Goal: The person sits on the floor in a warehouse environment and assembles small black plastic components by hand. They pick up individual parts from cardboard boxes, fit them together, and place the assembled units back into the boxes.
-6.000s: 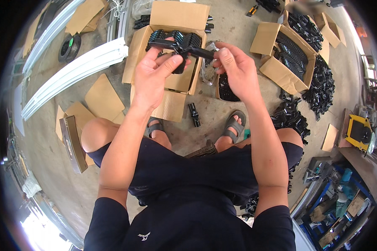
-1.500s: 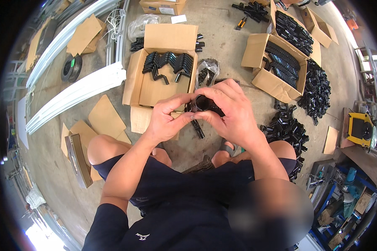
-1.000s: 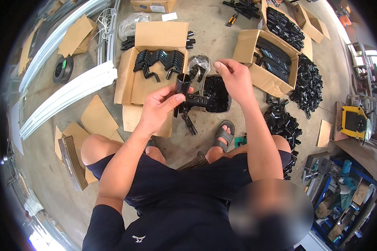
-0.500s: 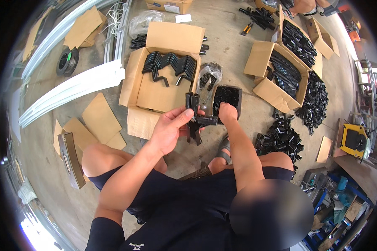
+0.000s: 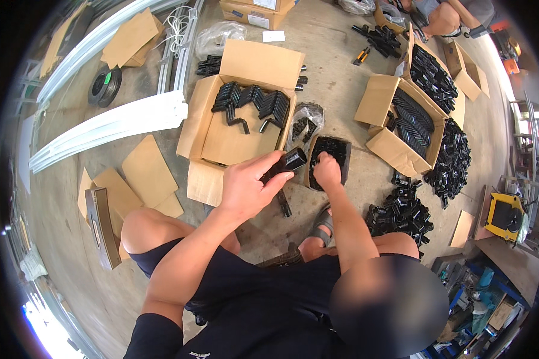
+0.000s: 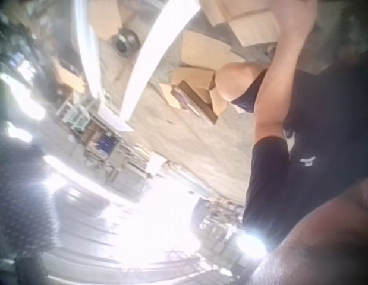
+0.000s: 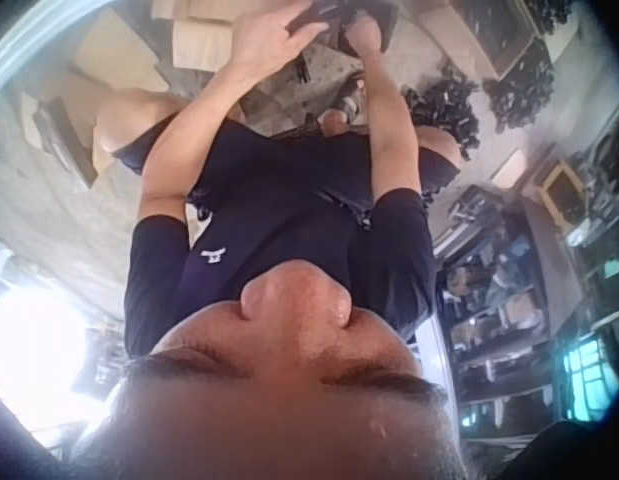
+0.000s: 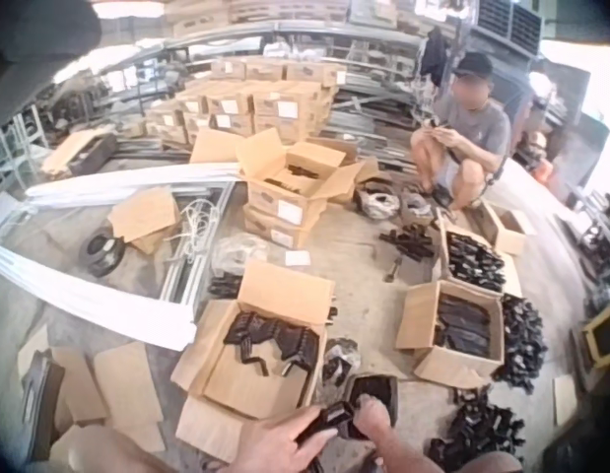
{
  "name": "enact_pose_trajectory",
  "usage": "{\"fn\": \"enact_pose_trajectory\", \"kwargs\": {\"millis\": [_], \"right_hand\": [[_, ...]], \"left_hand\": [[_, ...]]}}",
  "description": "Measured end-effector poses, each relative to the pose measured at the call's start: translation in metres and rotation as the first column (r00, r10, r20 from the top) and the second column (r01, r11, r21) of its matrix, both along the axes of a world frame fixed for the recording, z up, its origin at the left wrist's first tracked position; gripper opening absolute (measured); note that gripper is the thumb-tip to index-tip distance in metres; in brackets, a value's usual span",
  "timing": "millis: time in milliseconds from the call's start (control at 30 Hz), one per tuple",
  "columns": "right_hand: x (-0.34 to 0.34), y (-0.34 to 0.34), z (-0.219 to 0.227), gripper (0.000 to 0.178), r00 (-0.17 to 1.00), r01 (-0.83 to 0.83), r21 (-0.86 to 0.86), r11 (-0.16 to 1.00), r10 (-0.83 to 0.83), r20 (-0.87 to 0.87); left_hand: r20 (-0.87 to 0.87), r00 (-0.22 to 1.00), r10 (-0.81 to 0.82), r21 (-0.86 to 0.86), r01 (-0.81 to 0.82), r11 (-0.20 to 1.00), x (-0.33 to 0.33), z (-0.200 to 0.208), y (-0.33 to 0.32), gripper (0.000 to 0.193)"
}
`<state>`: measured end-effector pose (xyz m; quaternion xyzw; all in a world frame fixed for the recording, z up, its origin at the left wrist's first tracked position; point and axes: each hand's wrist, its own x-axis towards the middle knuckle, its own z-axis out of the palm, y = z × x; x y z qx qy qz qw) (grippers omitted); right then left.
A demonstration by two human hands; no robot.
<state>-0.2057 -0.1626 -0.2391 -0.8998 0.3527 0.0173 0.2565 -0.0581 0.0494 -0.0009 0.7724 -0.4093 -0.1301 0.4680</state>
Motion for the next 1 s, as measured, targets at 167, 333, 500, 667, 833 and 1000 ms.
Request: {"fn": "enact_pose_trajectory", "kwargs": {"millis": [167,333,500,667,833,1000], "right_hand": [[0.039,-0.035,0.106,0.016,0.945,0.018,-0.031,0.999,-0.007,0.327],[0.043,0.01,0.266,0.016,0.859,-0.011,0.382,0.924,-0.187,0.477],[0.014,0.063,0.281,0.017,0.775,-0.145,0.249,0.958,-0.047,0.631],[0.017,0.075,0.264,0.02,0.685,-0.259,-0.217,0.941,0.337,0.646],[0.019,0.073,0.248,0.026,0.653,-0.334,-0.341,0.879,0.477,0.588],[0.022,0.075,0.25,0.03,0.65,-0.37,-0.42,0.829,0.554,0.52]], "left_hand": [[0.228,0.973,-0.024,0.101,0.001,0.995,0.002,0.001,0.003,0.036],[0.344,0.939,-0.026,0.156,-0.03,0.987,0.003,-0.003,0.009,0.036],[0.389,0.92,-0.051,0.184,-0.024,0.983,-0.001,0.0,0.008,0.037],[0.444,0.896,-0.028,0.149,-0.043,0.988,-0.007,0.003,0.007,0.038],[0.444,0.896,-0.033,0.161,-0.043,0.986,-0.01,0.008,0.006,0.042],[0.46,0.888,-0.026,0.143,-0.045,0.989,-0.01,0.007,0.005,0.043]]}}
